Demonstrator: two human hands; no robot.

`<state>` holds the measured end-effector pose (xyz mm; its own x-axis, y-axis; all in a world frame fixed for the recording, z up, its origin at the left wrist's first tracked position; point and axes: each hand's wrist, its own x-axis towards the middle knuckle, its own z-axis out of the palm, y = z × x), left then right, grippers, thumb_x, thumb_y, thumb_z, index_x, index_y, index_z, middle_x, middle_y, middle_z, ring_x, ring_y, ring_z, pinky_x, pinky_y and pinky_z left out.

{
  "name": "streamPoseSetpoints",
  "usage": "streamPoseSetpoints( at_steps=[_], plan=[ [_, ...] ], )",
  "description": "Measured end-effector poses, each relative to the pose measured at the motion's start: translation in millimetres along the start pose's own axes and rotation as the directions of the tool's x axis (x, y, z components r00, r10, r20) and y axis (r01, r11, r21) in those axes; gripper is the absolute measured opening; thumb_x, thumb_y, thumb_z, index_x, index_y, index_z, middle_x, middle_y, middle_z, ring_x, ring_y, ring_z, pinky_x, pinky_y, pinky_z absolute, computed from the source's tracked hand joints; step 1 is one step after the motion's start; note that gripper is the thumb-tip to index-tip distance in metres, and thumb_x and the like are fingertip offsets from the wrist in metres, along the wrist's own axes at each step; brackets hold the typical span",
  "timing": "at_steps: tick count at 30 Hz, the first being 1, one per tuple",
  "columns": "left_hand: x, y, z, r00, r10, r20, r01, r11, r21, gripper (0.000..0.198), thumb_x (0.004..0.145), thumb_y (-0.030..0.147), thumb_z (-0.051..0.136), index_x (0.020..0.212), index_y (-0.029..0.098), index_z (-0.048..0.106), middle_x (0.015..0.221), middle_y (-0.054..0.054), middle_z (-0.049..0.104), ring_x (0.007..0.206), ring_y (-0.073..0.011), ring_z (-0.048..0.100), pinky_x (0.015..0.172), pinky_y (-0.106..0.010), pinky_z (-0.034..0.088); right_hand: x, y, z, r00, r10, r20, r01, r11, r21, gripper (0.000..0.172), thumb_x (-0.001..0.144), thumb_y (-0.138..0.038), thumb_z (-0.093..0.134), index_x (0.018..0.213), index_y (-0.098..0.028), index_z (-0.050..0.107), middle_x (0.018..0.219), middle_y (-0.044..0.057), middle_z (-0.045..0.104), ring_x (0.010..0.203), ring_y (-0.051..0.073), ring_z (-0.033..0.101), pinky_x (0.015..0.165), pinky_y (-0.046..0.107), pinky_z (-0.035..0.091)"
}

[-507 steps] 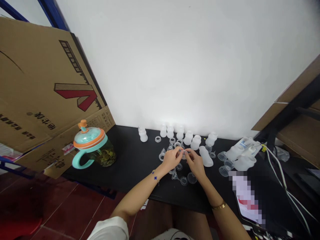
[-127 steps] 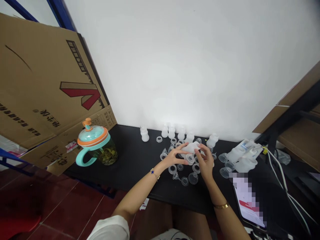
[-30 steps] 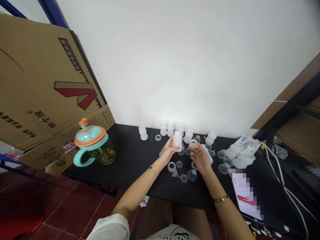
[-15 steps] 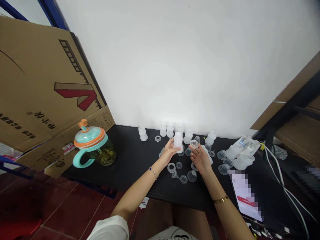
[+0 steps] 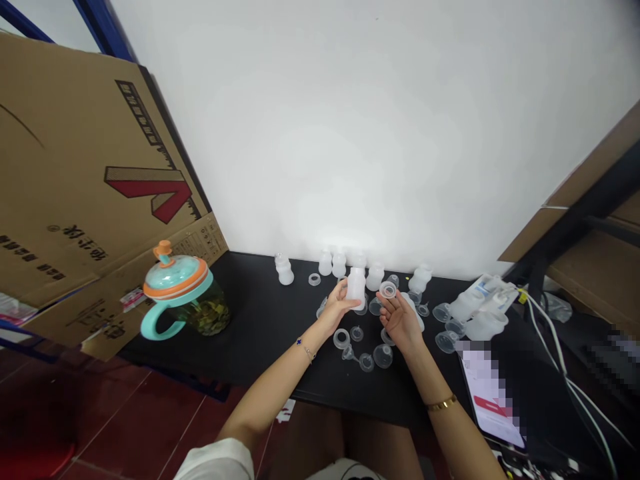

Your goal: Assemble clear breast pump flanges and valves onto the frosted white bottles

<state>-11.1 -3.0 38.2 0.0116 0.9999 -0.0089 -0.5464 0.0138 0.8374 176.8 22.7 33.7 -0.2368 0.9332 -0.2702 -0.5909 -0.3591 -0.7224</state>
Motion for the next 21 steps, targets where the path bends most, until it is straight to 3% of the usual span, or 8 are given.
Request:
streamPoseSetpoints(
  at_steps=[4, 9, 12, 21],
  plan=[
    [-0.2, 0.2, 0.0, 1.0, -0.007, 0.001, 0.007, 1.0, 0.018, 0.073, 0.056, 0.016, 0.086, 0.123, 0.021, 0.061, 0.116, -0.009, 0.07, 0.104, -0.0275, 0.064, 0.084, -0.033, 0.047, -0.5, -0.3, 0.3, 1.0, 0.004, -0.001, -0.004, 1.0, 0.007, 0.023, 0.09, -0.045, 0.062, 0.094, -0.024, 0.071, 0.102, 0.006, 0.076, 0.054, 0.014, 0.063, 0.048, 0.027, 0.054],
    [-1.6, 0.4, 0.8, 1.0, 0.016, 0.016, -0.016, 1.0, 0.011, 0.049, 0.066, 0.023, 0.083, 0.112, 0.018, 0.068, 0.104, -0.007, 0.072, 0.097, -0.0233, 0.065, 0.079, -0.029, 0.046, -0.9, -1.2, 1.1, 0.999, 0.037, -0.019, -0.036, 0.998, 0.045, 0.032, 0.091, -0.052, 0.059, 0.089, -0.022, 0.069, 0.088, 0.007, 0.076, 0.054, 0.016, 0.063, 0.048, 0.028, 0.053],
    [-2.0, 0.8, 1.3, 0.999, 0.028, 0.026, -0.028, 1.0, 0.007, 0.045, 0.068, 0.025, 0.083, 0.111, 0.018, 0.069, 0.102, -0.006, 0.072, 0.092, -0.0202, 0.065, 0.076, -0.027, 0.046, -1.9, -2.3, 2.6, 0.999, 0.05, -0.021, -0.049, 0.998, 0.047, 0.035, 0.091, -0.054, 0.056, 0.087, -0.021, 0.068, 0.083, 0.007, 0.075, 0.053, 0.015, 0.063, 0.048, 0.028, 0.052],
    [-0.9, -2.1, -1.3, 0.999, -0.02, 0.041, 0.019, 0.999, 0.035, 0.042, 0.076, 0.045, 0.076, 0.104, 0.014, 0.073, 0.099, -0.012, 0.074, 0.08, -0.0233, 0.069, 0.077, -0.035, 0.049, -4.9, -4.4, 6.5, 0.995, 0.098, -0.031, -0.092, 0.985, 0.148, 0.038, 0.094, -0.054, 0.052, 0.083, -0.021, 0.066, 0.074, 0.005, 0.073, 0.051, 0.014, 0.061, 0.046, 0.026, 0.05]
  ],
)
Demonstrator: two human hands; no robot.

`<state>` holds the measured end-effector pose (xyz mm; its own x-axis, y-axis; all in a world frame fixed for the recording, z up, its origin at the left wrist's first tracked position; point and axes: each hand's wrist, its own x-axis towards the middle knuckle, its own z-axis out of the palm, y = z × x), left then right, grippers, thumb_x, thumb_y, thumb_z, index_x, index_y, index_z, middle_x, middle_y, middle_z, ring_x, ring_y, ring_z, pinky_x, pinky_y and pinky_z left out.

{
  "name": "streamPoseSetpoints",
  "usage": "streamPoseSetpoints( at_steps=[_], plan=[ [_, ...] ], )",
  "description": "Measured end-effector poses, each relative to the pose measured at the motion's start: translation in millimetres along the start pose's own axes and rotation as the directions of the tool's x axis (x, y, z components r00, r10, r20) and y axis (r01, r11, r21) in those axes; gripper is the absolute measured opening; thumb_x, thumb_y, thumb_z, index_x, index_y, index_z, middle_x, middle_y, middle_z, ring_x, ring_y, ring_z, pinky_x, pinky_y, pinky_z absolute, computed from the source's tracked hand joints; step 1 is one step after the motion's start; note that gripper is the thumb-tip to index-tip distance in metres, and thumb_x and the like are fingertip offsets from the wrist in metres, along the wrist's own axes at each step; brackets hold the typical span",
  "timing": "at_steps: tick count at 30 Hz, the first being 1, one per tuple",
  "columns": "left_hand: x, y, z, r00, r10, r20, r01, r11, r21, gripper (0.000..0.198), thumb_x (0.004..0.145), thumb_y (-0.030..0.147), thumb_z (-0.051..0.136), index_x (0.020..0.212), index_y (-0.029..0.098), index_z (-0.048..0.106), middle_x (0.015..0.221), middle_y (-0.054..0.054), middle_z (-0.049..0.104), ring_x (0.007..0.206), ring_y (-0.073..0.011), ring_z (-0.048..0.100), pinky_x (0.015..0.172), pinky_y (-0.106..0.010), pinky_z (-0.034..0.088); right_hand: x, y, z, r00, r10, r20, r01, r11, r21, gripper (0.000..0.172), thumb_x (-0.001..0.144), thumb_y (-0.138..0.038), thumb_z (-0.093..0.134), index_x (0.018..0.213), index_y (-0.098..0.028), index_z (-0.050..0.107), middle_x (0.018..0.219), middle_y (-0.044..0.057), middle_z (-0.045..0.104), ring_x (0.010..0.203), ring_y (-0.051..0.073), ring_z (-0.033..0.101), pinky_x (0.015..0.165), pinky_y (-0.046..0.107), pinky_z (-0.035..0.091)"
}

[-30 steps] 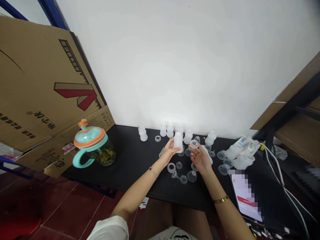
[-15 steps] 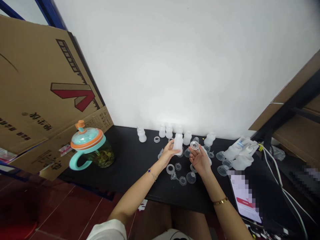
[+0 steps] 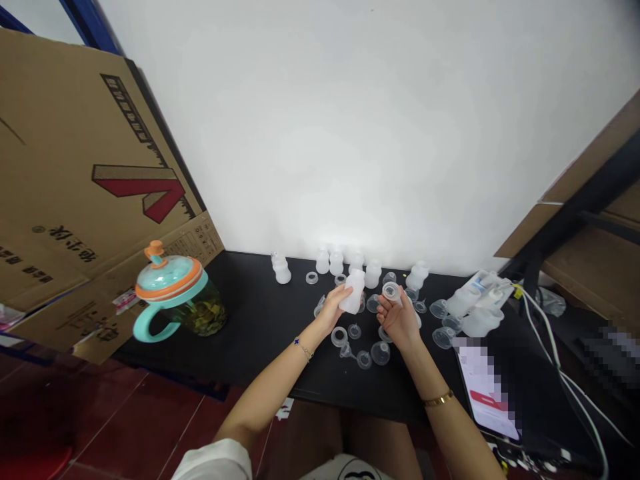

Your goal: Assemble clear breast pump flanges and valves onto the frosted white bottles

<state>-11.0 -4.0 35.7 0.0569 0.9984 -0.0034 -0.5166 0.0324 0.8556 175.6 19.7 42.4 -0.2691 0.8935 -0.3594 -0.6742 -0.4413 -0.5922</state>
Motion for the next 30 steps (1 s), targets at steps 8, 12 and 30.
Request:
streamPoseSetpoints(
  at_steps=[8, 12, 30],
  plan=[
    [-2.0, 1.8, -0.1, 0.999, 0.001, 0.037, -0.003, 0.998, 0.068, 0.044, 0.074, 0.045, 0.078, 0.108, 0.017, 0.073, 0.106, -0.012, 0.074, 0.097, -0.0319, 0.068, 0.088, -0.042, 0.047, 1.5, 2.5, -0.7, 0.998, -0.05, 0.026, 0.051, 0.998, -0.048, 0.026, 0.089, -0.048, 0.063, 0.089, -0.022, 0.068, 0.086, 0.004, 0.076, 0.052, 0.013, 0.061, 0.046, 0.025, 0.049],
    [-2.9, 3.2, 2.2, 0.999, 0.021, 0.032, -0.024, 0.997, 0.077, 0.051, 0.071, 0.036, 0.082, 0.117, 0.017, 0.071, 0.115, -0.01, 0.071, 0.103, -0.0287, 0.066, 0.085, -0.034, 0.047, 2.0, 4.0, -3.4, 0.996, -0.074, 0.057, 0.077, 0.995, -0.057, 0.02, 0.088, -0.041, 0.067, 0.099, -0.024, 0.068, 0.103, 0.004, 0.075, 0.056, 0.011, 0.063, 0.048, 0.022, 0.051],
    [-4.7, 1.9, 4.2, 0.995, 0.082, 0.052, -0.094, 0.953, 0.288, 0.056, 0.066, 0.033, 0.085, 0.118, 0.018, 0.068, 0.12, -0.011, 0.07, 0.114, -0.0283, 0.063, 0.098, -0.036, 0.047, 5.0, 4.9, -10.0, 0.984, -0.172, 0.04, 0.171, 0.985, 0.018, 0.037, 0.068, -0.027, 0.087, 0.098, -0.029, 0.066, 0.109, -0.002, 0.071, 0.06, 0.008, 0.057, 0.047, 0.019, 0.046]
  ],
)
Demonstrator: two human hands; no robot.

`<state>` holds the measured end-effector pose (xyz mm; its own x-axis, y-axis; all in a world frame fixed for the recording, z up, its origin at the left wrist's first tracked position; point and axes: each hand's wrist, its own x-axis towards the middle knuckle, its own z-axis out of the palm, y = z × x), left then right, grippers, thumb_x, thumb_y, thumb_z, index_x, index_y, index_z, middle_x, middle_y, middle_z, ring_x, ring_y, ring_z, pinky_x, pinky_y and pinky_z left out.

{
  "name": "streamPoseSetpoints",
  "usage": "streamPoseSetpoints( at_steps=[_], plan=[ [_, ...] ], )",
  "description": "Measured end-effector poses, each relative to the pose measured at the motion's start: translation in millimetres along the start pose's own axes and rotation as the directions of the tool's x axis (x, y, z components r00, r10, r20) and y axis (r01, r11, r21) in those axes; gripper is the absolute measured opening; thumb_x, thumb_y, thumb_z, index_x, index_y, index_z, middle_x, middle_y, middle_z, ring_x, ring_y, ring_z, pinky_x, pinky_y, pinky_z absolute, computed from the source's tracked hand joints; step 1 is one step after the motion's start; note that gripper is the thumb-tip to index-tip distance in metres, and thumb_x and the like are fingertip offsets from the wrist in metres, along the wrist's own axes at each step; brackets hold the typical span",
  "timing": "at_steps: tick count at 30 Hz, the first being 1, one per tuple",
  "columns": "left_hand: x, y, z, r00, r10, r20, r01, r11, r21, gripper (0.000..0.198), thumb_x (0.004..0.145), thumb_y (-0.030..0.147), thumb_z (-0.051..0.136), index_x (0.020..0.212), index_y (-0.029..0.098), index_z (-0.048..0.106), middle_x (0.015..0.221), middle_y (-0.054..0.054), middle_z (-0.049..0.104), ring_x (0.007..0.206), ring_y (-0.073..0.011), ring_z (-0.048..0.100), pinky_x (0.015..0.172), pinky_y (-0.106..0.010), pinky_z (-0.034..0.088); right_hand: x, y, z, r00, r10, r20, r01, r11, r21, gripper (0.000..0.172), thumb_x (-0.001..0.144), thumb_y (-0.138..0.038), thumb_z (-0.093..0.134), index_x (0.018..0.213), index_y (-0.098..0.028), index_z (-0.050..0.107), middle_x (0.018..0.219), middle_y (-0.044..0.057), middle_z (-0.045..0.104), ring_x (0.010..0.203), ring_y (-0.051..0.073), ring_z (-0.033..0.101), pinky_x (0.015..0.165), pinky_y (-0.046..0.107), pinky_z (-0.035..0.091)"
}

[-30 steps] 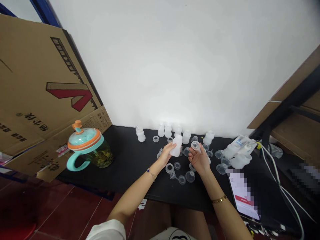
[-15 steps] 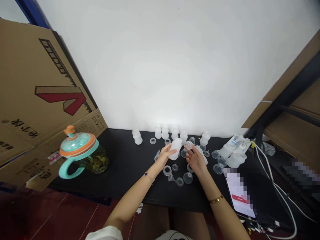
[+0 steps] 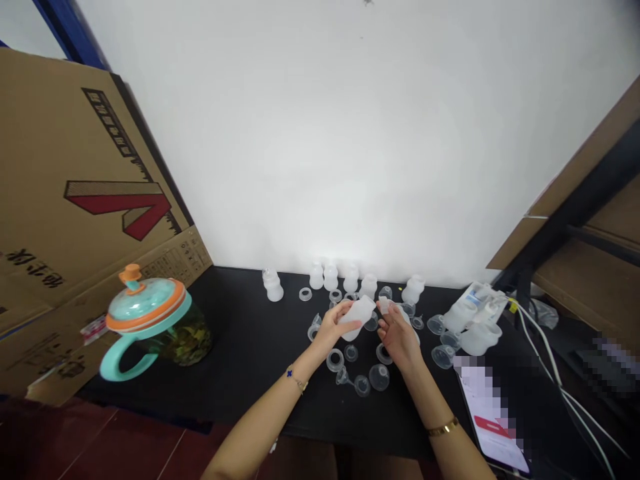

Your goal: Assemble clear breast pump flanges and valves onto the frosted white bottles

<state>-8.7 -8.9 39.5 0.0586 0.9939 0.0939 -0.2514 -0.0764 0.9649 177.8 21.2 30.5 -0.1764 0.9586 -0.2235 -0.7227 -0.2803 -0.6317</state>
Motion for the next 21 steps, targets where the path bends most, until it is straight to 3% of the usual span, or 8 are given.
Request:
streamPoseSetpoints(
  at_steps=[5, 12, 21],
  plan=[
    [-1.1, 0.1, 2.1, 0.998, 0.015, -0.059, -0.004, 0.984, 0.178, 0.053, 0.064, 0.036, 0.085, 0.11, 0.016, 0.069, 0.109, -0.011, 0.073, 0.104, -0.0274, 0.067, 0.091, -0.036, 0.051, -1.6, 1.7, 2.1, 0.997, -0.074, 0.006, 0.075, 0.996, -0.049, 0.036, 0.066, -0.032, 0.088, 0.095, -0.028, 0.066, 0.102, -0.002, 0.07, 0.055, 0.006, 0.05, 0.041, 0.016, 0.036],
    [-3.4, -4.1, -0.8, 0.994, 0.094, -0.063, -0.064, 0.927, 0.37, 0.048, 0.069, 0.034, 0.082, 0.113, 0.018, 0.07, 0.113, -0.009, 0.072, 0.107, -0.0284, 0.065, 0.092, -0.037, 0.051, -8.5, 0.8, 10.3, 0.99, -0.143, 0.003, 0.142, 0.974, -0.176, 0.038, 0.065, -0.038, 0.088, 0.097, -0.026, 0.07, 0.089, -0.002, 0.063, 0.058, 0.007, 0.053, 0.042, 0.018, 0.038],
    [-7.0, -11.3, -1.4, 0.989, 0.123, -0.078, -0.077, 0.896, 0.437, 0.05, 0.071, 0.037, 0.082, 0.117, 0.021, 0.069, 0.12, -0.008, 0.07, 0.112, -0.0291, 0.064, 0.099, -0.04, 0.049, -9.6, 1.8, 9.4, 0.981, -0.193, -0.026, 0.179, 0.943, -0.28, 0.039, 0.066, -0.042, 0.087, 0.099, -0.024, 0.075, 0.083, -0.001, 0.06, 0.058, 0.008, 0.051, 0.041, 0.019, 0.037]
  ],
)
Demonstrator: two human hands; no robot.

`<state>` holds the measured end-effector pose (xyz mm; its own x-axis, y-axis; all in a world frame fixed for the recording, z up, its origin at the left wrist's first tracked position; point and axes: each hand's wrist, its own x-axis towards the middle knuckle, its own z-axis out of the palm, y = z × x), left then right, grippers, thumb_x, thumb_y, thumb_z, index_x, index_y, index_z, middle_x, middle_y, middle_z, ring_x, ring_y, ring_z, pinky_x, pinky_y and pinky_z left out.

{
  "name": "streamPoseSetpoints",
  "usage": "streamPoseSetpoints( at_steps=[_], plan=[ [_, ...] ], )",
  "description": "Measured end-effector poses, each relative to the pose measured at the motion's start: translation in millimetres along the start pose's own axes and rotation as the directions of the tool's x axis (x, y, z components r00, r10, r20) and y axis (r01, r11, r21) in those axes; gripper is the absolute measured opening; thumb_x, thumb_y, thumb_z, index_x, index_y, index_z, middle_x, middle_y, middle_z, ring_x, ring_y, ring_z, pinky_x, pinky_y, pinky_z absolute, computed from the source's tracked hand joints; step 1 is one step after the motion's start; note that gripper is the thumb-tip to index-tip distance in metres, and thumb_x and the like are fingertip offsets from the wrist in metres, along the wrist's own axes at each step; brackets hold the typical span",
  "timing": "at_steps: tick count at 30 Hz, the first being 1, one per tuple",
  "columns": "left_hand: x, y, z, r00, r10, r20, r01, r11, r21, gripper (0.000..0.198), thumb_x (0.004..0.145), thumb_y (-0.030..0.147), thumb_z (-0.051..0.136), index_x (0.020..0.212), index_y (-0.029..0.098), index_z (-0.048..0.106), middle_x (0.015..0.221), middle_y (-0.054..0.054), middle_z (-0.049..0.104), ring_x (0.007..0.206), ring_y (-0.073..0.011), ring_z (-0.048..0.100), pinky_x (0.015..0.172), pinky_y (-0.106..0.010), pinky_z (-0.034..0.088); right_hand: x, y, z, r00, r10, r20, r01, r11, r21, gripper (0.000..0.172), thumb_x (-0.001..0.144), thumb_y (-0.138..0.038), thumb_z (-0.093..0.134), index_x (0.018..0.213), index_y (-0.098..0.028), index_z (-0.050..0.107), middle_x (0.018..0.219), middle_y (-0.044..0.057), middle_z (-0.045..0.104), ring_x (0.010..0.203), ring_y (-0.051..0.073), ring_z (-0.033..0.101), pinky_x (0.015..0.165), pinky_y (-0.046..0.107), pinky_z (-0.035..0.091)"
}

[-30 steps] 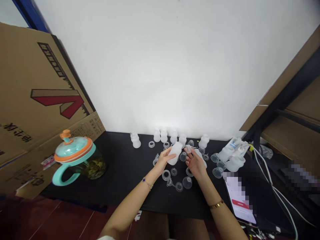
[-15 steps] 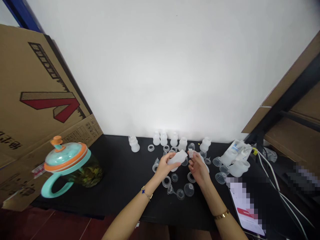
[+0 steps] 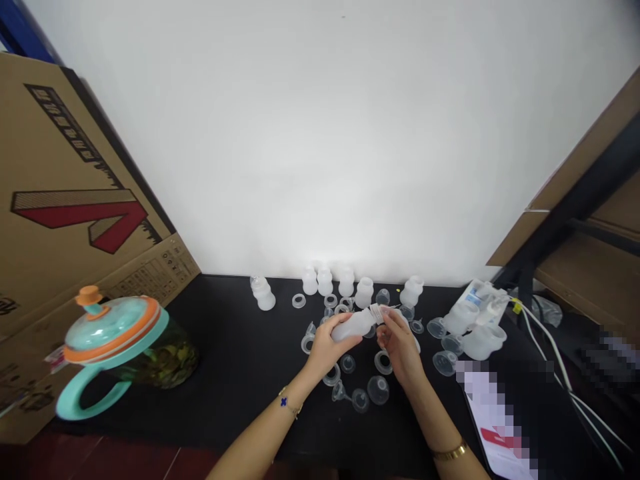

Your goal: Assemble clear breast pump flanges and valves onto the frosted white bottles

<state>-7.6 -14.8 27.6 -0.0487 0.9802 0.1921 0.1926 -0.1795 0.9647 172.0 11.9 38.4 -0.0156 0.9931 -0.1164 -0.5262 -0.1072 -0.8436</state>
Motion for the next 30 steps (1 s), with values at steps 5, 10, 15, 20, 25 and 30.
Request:
streamPoseSetpoints(
  at_steps=[5, 10, 15, 20, 25, 30],
  plan=[
    [-2.3, 6.3, -1.4, 1.0, 0.023, -0.003, -0.023, 0.999, 0.028, 0.049, 0.07, 0.035, 0.081, 0.116, 0.022, 0.07, 0.12, -0.007, 0.071, 0.111, -0.0281, 0.065, 0.099, -0.039, 0.05, -1.9, -2.6, 0.8, 1.0, -0.025, -0.011, 0.024, 0.999, -0.036, 0.039, 0.066, -0.042, 0.087, 0.098, -0.023, 0.077, 0.084, 0.001, 0.063, 0.058, 0.009, 0.05, 0.041, 0.02, 0.038],
    [-2.9, 14.1, -4.0, 0.999, 0.046, -0.005, -0.046, 0.997, 0.057, 0.046, 0.071, 0.035, 0.081, 0.115, 0.023, 0.071, 0.119, -0.006, 0.071, 0.111, -0.0276, 0.064, 0.099, -0.039, 0.049, -4.2, -6.8, 2.8, 0.999, -0.041, -0.011, 0.04, 0.998, -0.045, 0.037, 0.066, -0.041, 0.086, 0.096, -0.022, 0.077, 0.078, 0.001, 0.063, 0.056, 0.009, 0.05, 0.042, 0.021, 0.037],
    [-3.6, 15.6, -4.2, 0.997, 0.079, -0.001, -0.079, 0.994, 0.073, 0.045, 0.072, 0.035, 0.081, 0.115, 0.024, 0.071, 0.119, -0.006, 0.071, 0.11, -0.0276, 0.064, 0.097, -0.038, 0.049, -5.7, -8.5, 3.3, 0.999, -0.053, -0.012, 0.052, 0.996, -0.074, 0.037, 0.067, -0.041, 0.085, 0.096, -0.021, 0.077, 0.079, 0.002, 0.065, 0.055, 0.01, 0.051, 0.043, 0.023, 0.037],
    [-4.2, 15.1, -3.0, 0.995, 0.099, -0.006, -0.098, 0.992, 0.084, 0.045, 0.072, 0.035, 0.082, 0.115, 0.025, 0.071, 0.117, -0.005, 0.071, 0.108, -0.0271, 0.065, 0.095, -0.037, 0.05, -4.9, -6.7, 2.0, 0.999, -0.05, 0.002, 0.05, 0.995, -0.091, 0.037, 0.067, -0.041, 0.086, 0.097, -0.021, 0.077, 0.085, 0.003, 0.066, 0.058, 0.01, 0.051, 0.043, 0.022, 0.038],
    [-3.7, 14.3, -2.7, 0.995, 0.1, -0.008, -0.099, 0.991, 0.093, 0.045, 0.072, 0.036, 0.081, 0.115, 0.024, 0.071, 0.118, -0.006, 0.071, 0.109, -0.0272, 0.065, 0.097, -0.037, 0.049, -3.4, -4.1, 0.9, 0.999, -0.041, 0.012, 0.042, 0.995, -0.088, 0.035, 0.067, -0.04, 0.086, 0.096, -0.021, 0.078, 0.089, 0.003, 0.066, 0.059, 0.009, 0.05, 0.043, 0.021, 0.037],
    [-3.6, 15.5, -3.1, 0.995, 0.098, 0.004, -0.098, 0.991, 0.091, 0.047, 0.073, 0.037, 0.081, 0.116, 0.023, 0.07, 0.118, -0.006, 0.071, 0.109, -0.0276, 0.065, 0.095, -0.037, 0.05, -2.7, -1.9, -0.7, 0.999, -0.028, 0.017, 0.029, 0.996, -0.084, 0.037, 0.067, -0.039, 0.086, 0.098, -0.021, 0.077, 0.086, 0.003, 0.066, 0.059, 0.01, 0.052, 0.043, 0.021, 0.037]
  ],
)
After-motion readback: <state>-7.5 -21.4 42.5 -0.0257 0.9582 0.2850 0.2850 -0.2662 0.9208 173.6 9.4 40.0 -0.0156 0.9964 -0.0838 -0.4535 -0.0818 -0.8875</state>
